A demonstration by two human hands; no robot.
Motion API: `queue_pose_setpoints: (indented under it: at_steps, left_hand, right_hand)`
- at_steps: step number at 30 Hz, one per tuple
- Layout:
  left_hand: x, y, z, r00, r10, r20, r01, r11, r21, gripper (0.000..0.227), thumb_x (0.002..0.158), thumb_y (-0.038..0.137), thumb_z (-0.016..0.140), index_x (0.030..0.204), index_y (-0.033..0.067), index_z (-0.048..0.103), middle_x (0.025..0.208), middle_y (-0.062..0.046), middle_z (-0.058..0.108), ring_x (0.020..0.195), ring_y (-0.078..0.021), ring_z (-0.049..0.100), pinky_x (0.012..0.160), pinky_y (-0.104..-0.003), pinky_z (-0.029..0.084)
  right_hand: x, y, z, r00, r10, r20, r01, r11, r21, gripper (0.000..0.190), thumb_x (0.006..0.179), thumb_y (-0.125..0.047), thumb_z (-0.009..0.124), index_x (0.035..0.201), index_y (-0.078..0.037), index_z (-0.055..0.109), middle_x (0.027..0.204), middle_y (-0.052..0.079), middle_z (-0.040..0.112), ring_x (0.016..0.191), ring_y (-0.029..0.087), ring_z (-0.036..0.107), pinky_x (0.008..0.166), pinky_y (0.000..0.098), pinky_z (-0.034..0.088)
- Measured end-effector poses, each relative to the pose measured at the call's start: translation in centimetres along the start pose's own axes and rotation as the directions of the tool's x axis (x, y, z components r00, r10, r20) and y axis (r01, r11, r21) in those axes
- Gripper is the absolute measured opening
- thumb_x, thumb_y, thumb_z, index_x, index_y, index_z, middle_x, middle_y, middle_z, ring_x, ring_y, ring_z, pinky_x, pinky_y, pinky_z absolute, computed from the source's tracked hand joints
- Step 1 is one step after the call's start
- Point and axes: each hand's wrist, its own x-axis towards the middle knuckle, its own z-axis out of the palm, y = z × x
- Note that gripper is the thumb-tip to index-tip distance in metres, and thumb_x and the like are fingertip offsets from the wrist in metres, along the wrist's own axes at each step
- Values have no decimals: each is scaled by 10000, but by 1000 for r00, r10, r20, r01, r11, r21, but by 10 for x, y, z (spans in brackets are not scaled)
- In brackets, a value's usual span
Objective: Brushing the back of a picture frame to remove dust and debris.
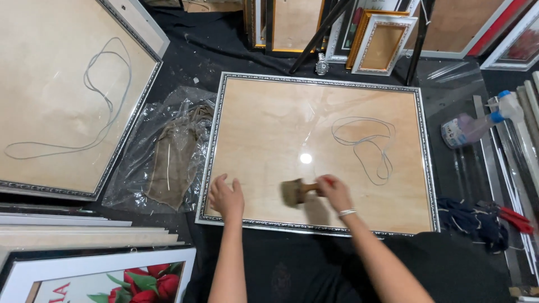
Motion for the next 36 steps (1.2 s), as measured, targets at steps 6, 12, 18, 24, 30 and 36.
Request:
queue_pose_setpoints:
  at_steps: [6, 12, 18, 24, 30, 36]
  left_hand:
    - [-38, 6, 35, 993, 70, 94, -74, 997, 31, 383, 969, 398, 607, 1331, 276, 580, 1461, 15, 482, 1315, -314, 463, 1041, -551, 386]
    - [-58, 6, 4, 972, 217, -85, -224, 971, -85, 315, 978, 153, 619, 1291, 192, 610, 1417, -16, 486, 1269, -308, 494, 1043, -547, 416]
    - [-30, 17, -44, 890, 246, -384, -404, 814, -417, 243, 949, 16, 622, 1160, 110, 696, 1215, -129, 636, 1206, -392, 593, 1039, -508, 434]
    - [-27, 39, -79, 884, 288, -369, -427, 818, -385, 245, 960, 76, 633, 1195, 142, 656, 1191, -76, 638, 1134, -337, 598, 1024, -458, 433]
    - [-44, 22, 39, 951, 308, 11, -303, 943, -135, 370, 939, 290, 686, 1290, 202, 609, 1314, -89, 556, 1198, -429, 547, 965, -627, 453]
    - [-110, 37, 87, 881, 297, 368, -347, 935, 77, 435, 959, 392, 618, 1364, 245, 556, 1470, -31, 439, 1336, -345, 427, 1055, -543, 408]
  right_hand:
    - [-17, 70, -235, 796, -240, -556, -392, 494, -776, 363, 1024, -465, 576, 1081, -187, 803, 919, 158, 800, 932, 376, 765, 816, 477, 610]
    - [-31, 71, 13, 913, -380, -151, -82, 191, -978, 154, 939, -226, 621, 945, -109, 722, 790, 100, 752, 764, 245, 777, 675, 372, 625]
    - [-97, -71, 226, 968, -218, 122, 245, 923, -296, 290, 1016, -397, 559, 1161, -172, 667, 973, 217, 714, 1027, 457, 677, 862, 532, 559]
    - [-56, -40, 175, 989, -17, 148, 37, 990, -136, 277, 963, -443, 652, 1121, -235, 743, 1011, 125, 759, 1066, 334, 706, 906, 449, 578]
    - [-59, -1, -117, 992, 127, 24, -120, 974, -191, 317, 937, -257, 683, 1075, 19, 753, 975, 283, 755, 869, 349, 766, 703, 414, 660]
    - [-76, 40, -306, 867, -76, -492, -435, 367, -823, 280, 980, -344, 614, 1098, -145, 771, 911, 132, 780, 875, 309, 779, 742, 406, 652]
